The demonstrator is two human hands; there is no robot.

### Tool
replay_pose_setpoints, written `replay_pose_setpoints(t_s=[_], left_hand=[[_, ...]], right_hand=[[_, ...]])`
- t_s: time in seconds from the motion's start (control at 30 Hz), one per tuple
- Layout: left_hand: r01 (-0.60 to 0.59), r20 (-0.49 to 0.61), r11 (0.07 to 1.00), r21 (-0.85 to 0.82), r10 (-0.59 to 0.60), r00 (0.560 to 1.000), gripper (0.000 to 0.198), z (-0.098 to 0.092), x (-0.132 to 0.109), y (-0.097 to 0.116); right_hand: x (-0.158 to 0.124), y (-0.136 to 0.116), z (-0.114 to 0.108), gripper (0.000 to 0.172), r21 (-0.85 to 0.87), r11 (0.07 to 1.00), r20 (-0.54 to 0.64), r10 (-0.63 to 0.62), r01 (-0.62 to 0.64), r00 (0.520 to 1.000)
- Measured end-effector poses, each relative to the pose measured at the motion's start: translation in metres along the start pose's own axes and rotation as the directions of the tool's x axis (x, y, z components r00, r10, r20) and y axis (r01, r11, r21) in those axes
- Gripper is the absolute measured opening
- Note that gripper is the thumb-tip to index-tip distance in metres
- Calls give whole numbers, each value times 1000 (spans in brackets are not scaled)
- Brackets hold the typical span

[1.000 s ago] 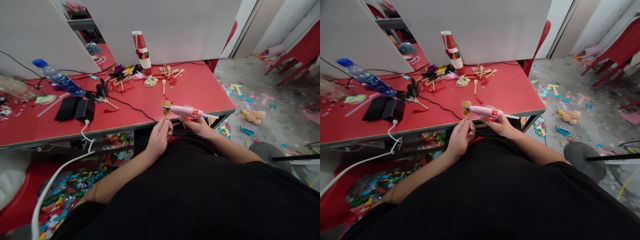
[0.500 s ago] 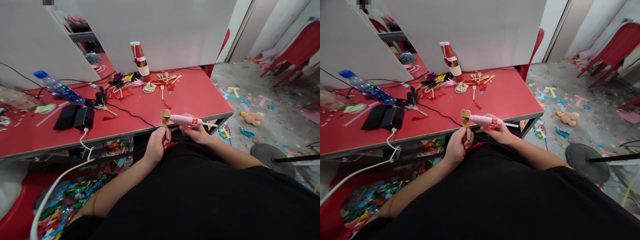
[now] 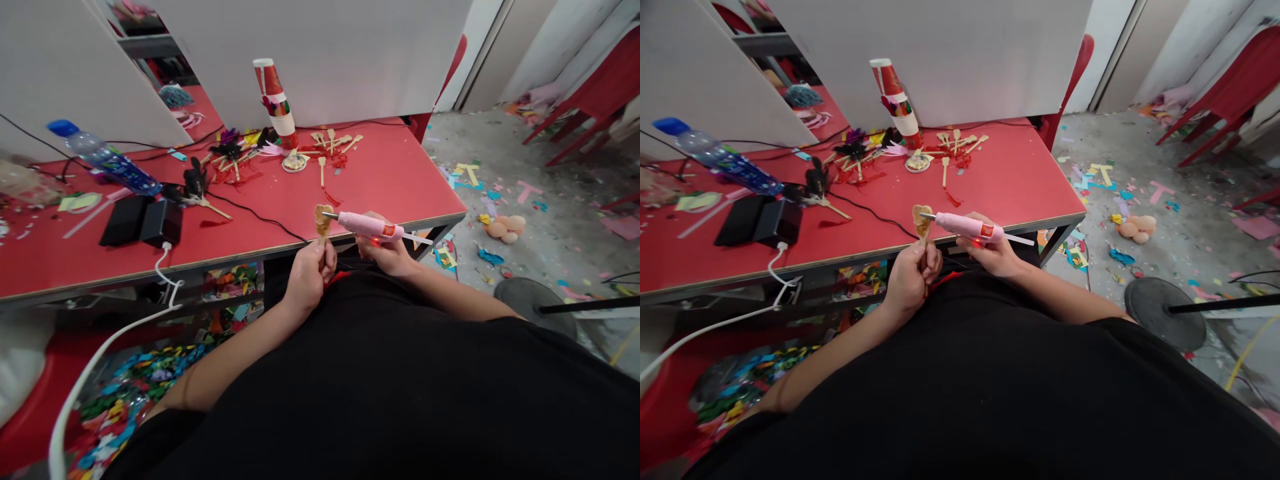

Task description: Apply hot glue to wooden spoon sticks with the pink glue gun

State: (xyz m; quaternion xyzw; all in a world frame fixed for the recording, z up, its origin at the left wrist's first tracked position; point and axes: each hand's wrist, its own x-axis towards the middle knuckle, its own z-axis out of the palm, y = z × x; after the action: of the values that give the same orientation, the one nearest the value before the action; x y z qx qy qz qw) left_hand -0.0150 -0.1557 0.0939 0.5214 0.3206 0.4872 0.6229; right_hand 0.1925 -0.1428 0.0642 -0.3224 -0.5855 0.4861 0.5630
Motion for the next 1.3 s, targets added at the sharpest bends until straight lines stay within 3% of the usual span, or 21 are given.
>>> replay_pose_setpoints(t_s=[0.17, 0.4, 0.8, 1.07, 1.3], left_hand=[[-32, -9, 999, 36, 33, 999, 55, 1, 0, 1], [-48, 3, 996, 69, 48, 999, 69, 2, 0, 0], [-58, 18, 997, 53, 57, 998, 68, 1, -1, 0], [-28, 33, 999, 46, 27, 999, 62, 0, -3, -1], [-49, 14, 998, 42, 49, 999, 70, 0, -2, -3]], right_hand=[[-14, 30, 16, 57, 142, 989, -174, -2, 27, 985], [-24, 38, 14, 58, 56, 997, -138, -44, 52, 989], [-22, 43, 17, 54, 122, 991, -154, -33, 52, 988], [-20, 40, 19, 64, 120, 993, -181, 3, 19, 983], [-20, 39, 22, 62, 153, 988, -183, -6, 34, 983]])
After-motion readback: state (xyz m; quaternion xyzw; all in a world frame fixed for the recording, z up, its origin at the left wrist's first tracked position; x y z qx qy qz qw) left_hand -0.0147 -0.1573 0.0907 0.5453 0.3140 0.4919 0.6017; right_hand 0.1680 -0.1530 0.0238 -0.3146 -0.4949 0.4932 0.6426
